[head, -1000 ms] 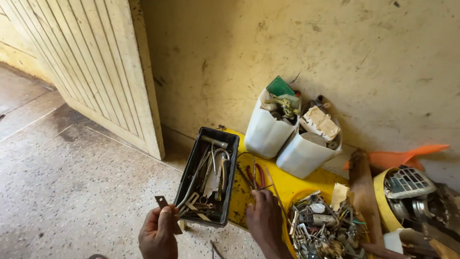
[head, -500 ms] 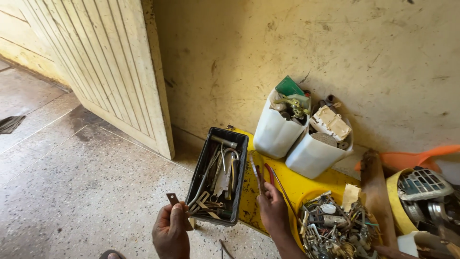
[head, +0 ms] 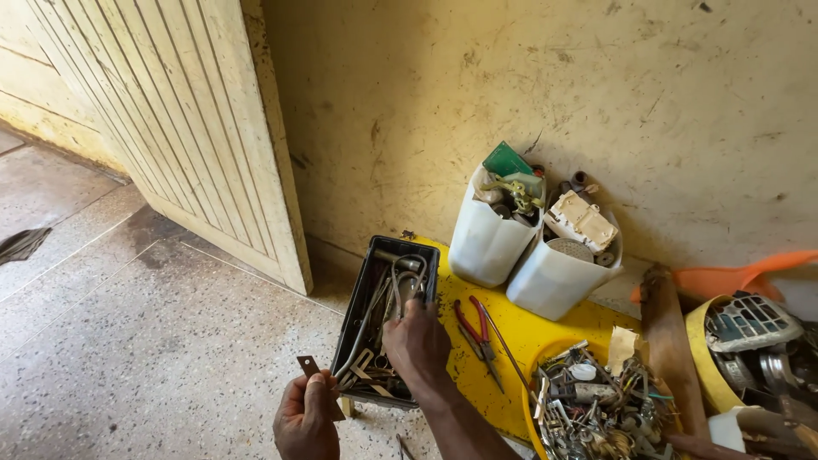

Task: Sorting and cleaning hand tools and hardware components in a workshop environment

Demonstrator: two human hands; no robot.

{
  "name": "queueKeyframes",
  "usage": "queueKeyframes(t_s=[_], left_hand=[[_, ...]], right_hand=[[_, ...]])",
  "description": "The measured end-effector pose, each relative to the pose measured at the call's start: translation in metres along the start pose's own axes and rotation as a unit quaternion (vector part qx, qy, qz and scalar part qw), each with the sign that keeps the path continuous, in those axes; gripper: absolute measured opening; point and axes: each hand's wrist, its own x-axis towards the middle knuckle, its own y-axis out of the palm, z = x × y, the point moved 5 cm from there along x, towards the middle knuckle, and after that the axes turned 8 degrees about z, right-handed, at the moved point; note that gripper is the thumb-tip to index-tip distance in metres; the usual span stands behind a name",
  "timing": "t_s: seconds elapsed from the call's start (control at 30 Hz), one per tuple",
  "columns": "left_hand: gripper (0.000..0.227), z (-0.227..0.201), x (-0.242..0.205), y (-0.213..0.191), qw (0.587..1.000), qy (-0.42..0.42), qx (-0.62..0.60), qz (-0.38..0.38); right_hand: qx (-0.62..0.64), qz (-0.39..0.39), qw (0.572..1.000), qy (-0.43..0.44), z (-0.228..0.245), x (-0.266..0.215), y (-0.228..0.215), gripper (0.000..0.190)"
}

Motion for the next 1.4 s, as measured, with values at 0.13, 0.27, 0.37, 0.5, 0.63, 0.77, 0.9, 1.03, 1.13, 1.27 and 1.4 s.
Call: queueKeyframes(t_s=[0.13, 0.27, 0.37, 0.5, 0.63, 0.77, 0.9, 1.03, 1.13, 1.27, 1.4], left_hand=[[0.022, -0.022, -0.012, 0.001, 1.0, -0.025, 0.011, 0.015], [0.023, -0.025, -0.014, -0.002, 0.999, -0.05, 0.02, 0.0], [0.021, -0.027, -0.013, 0.001, 0.999, -0.038, -0.008, 0.03], [0.02, -0.019, -0.011, 0.003, 0.999, -0.029, 0.003, 0.018], [0.019, 0.001, -0.002, -0.001, 1.0, -0.017, -0.006, 0.001], [0.017, 0.002, 0.0, -0.001, 0.999, -0.005, -0.034, 0.027], [0.019, 0.002, -0.002, -0.002, 0.999, -0.016, -0.024, 0.02], [0.022, -0.022, -0.013, 0.0, 0.998, -0.058, 0.031, 0.009], [0.017, -0.028, -0.015, 0.002, 0.999, -0.041, -0.002, 0.035], [0.02, -0.01, -0.004, 0.002, 1.0, -0.004, -0.005, 0.026], [0.021, -0.017, -0.013, -0.003, 0.999, -0.032, 0.0, 0.021]], right_hand=[[-0.047, 0.073, 0.994, -0.058, 0.009, 0.001, -0.006, 0.037], [0.01, -0.038, 0.992, -0.119, -0.035, 0.002, -0.04, 0.025], [0.002, -0.067, 0.995, -0.072, -0.082, 0.003, -0.052, 0.039], [-0.104, -0.003, 0.994, -0.012, -0.139, 0.012, -0.015, 0.029], [-0.084, -0.072, 0.994, -0.01, -0.162, 0.033, 0.0, 0.013], [-0.15, 0.019, 0.988, -0.022, -0.132, 0.013, -0.019, 0.027], [-0.13, 0.032, 0.991, -0.027, -0.137, 0.021, -0.009, 0.019], [-0.008, -0.067, 0.991, -0.118, -0.1, -0.017, -0.043, 0.03], [0.001, 0.098, 0.966, -0.238, -0.02, -0.063, -0.046, 0.031], [-0.04, 0.063, 0.956, -0.285, -0.023, -0.056, -0.022, 0.023], [-0.019, -0.087, 0.982, -0.166, -0.091, -0.034, -0.032, 0.026]])
